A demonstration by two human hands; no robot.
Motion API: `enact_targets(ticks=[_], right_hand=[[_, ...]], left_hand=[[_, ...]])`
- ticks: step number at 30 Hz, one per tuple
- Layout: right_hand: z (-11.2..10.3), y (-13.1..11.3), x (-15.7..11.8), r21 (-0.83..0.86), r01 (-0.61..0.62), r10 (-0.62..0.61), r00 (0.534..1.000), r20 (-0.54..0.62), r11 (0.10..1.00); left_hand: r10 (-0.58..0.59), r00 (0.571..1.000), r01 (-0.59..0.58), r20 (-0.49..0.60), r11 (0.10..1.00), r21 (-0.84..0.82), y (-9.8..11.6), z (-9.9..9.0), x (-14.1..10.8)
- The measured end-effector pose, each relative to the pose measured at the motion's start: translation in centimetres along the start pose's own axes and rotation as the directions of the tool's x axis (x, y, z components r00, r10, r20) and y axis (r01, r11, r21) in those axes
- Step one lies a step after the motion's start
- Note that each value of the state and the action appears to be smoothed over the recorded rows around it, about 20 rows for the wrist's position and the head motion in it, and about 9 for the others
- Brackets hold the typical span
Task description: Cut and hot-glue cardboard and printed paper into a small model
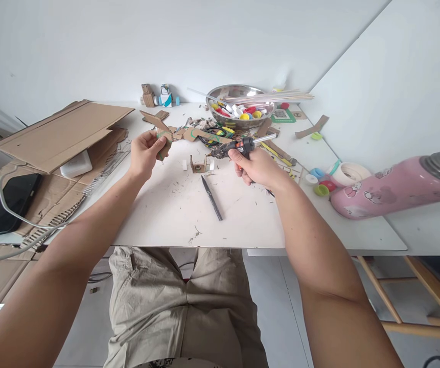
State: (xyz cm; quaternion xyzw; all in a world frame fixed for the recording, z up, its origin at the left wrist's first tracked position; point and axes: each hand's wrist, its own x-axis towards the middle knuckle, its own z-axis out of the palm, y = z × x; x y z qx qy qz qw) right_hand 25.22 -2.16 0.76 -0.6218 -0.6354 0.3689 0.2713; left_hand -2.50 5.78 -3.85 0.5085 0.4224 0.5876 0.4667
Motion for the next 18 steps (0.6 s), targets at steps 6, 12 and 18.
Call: enact_targets(ticks=[6,12,18], right_hand=[[-0.18,-0.18,-0.15,-0.016,-0.014,0.014,1.0,-0.003,1.0],[-0.5,0.15,-0.07,-0.007,0.063,-0.062,0.998,0.023,0.998],[-0.68,0.13,-0.08,-0.011,0.09,-0.089,0.994,0.059,0.996]], left_hand=[[0.001,1.0,-0.001,0.007,1.0,-0.002,0.06,-0.05,0.0],[0.003,1.0,-0.003,0.013,1.0,0.005,0.03,-0.14,0.1],[-0.002,1.0,0.002,0.009,1.0,0.012,0.08,-0.02,-0.04]])
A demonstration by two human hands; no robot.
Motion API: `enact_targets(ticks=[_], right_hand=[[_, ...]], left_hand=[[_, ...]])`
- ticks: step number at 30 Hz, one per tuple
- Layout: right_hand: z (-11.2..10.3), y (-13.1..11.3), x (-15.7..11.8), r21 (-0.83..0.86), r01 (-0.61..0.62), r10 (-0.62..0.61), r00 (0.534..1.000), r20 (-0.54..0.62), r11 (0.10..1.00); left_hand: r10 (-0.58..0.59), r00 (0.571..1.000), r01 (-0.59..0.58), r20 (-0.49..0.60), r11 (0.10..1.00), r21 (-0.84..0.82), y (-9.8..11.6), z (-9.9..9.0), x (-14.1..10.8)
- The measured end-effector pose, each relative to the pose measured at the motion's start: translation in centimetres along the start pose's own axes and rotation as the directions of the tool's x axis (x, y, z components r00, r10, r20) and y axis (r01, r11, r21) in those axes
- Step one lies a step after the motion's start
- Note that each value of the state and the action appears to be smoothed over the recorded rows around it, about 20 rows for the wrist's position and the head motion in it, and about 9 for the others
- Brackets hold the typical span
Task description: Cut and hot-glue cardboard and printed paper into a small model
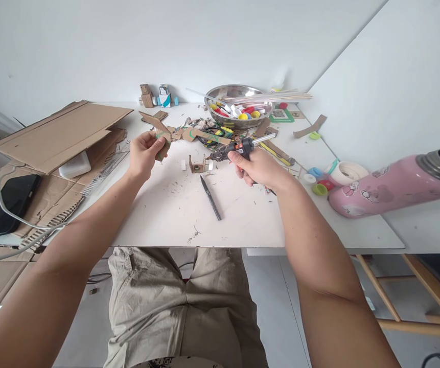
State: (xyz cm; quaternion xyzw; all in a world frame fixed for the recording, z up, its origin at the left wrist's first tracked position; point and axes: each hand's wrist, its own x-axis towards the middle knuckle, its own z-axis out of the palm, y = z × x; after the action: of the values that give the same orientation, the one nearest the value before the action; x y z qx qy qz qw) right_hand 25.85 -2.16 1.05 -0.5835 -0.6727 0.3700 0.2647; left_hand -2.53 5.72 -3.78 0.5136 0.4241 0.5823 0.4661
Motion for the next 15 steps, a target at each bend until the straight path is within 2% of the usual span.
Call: enact_targets(ticks=[9,15], right_hand=[[-0.14,-0.41,-0.4,-0.041,-0.115,0.113,0.993,-0.03,0.993],[-0.51,0.17,-0.3,-0.058,-0.064,0.065,0.998,0.019,0.996]], left_hand=[[-0.001,1.0,0.001,0.0,1.0,0.013,0.03,-0.12,-0.01],[-0.027,1.0,0.027,0.013,0.999,-0.018,0.23,-0.29,0.02]])
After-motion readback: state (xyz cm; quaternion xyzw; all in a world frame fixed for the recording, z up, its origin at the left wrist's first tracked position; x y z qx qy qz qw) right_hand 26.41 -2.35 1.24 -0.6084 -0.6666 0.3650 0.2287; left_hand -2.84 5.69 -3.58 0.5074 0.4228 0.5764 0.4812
